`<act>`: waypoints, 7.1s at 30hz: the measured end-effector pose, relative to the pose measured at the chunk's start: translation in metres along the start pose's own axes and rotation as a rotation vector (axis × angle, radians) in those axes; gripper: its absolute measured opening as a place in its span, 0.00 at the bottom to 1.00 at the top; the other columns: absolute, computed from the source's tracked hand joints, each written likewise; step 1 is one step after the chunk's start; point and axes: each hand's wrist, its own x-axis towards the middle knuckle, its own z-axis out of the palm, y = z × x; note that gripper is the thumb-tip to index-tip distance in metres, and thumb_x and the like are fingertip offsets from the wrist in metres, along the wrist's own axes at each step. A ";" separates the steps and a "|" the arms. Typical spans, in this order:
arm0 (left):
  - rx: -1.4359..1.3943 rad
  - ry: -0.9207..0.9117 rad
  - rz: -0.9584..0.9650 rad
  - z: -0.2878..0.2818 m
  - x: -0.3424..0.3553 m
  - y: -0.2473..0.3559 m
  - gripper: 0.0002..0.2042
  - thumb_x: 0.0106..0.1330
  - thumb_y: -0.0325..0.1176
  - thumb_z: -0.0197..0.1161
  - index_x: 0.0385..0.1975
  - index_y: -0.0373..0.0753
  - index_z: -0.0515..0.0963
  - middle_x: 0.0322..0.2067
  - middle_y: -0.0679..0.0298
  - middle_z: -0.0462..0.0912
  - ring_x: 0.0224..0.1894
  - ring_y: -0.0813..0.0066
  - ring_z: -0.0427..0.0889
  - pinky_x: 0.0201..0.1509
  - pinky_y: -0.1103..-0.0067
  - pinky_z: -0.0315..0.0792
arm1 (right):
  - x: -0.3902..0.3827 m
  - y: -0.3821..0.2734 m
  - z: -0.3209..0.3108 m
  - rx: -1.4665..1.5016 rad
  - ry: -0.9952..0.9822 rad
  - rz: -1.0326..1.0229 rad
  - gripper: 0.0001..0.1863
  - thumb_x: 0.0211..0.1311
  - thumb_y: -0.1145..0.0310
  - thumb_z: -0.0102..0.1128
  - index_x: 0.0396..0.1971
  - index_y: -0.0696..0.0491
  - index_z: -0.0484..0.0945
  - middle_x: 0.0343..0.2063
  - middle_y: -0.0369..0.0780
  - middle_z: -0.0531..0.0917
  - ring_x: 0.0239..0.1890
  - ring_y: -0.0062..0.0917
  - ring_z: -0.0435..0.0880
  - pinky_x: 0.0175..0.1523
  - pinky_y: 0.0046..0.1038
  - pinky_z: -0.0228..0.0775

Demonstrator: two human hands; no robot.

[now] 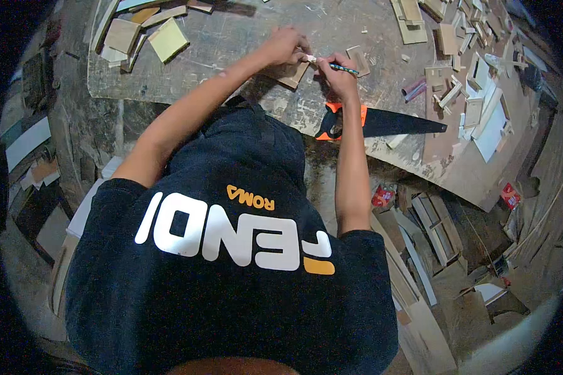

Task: Applying glue to small pieces of wood, marking them with a pencil, and using a hand saw to cut them.

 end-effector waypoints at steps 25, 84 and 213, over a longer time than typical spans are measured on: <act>-0.085 0.080 0.203 0.003 0.000 -0.009 0.08 0.51 0.30 0.68 0.33 0.42 0.85 0.33 0.58 0.81 0.40 0.52 0.80 0.45 0.64 0.74 | -0.001 -0.007 -0.001 0.009 0.000 0.030 0.08 0.59 0.72 0.65 0.25 0.59 0.78 0.21 0.38 0.83 0.24 0.17 0.81 0.29 0.21 0.72; -0.149 -0.134 0.196 -0.003 0.019 -0.016 0.11 0.53 0.32 0.70 0.37 0.42 0.85 0.32 0.57 0.83 0.37 0.58 0.83 0.41 0.69 0.77 | -0.012 0.000 -0.011 0.107 0.412 -0.126 0.08 0.64 0.70 0.62 0.31 0.59 0.83 0.27 0.36 0.84 0.31 0.17 0.82 0.36 0.19 0.73; -0.107 -0.201 0.083 -0.053 0.013 -0.049 0.15 0.44 0.30 0.71 0.35 0.41 0.86 0.29 0.59 0.87 0.31 0.67 0.86 0.39 0.73 0.78 | -0.003 -0.014 -0.008 -0.061 -0.042 -0.060 0.06 0.55 0.73 0.69 0.27 0.59 0.81 0.22 0.36 0.83 0.23 0.15 0.79 0.28 0.20 0.71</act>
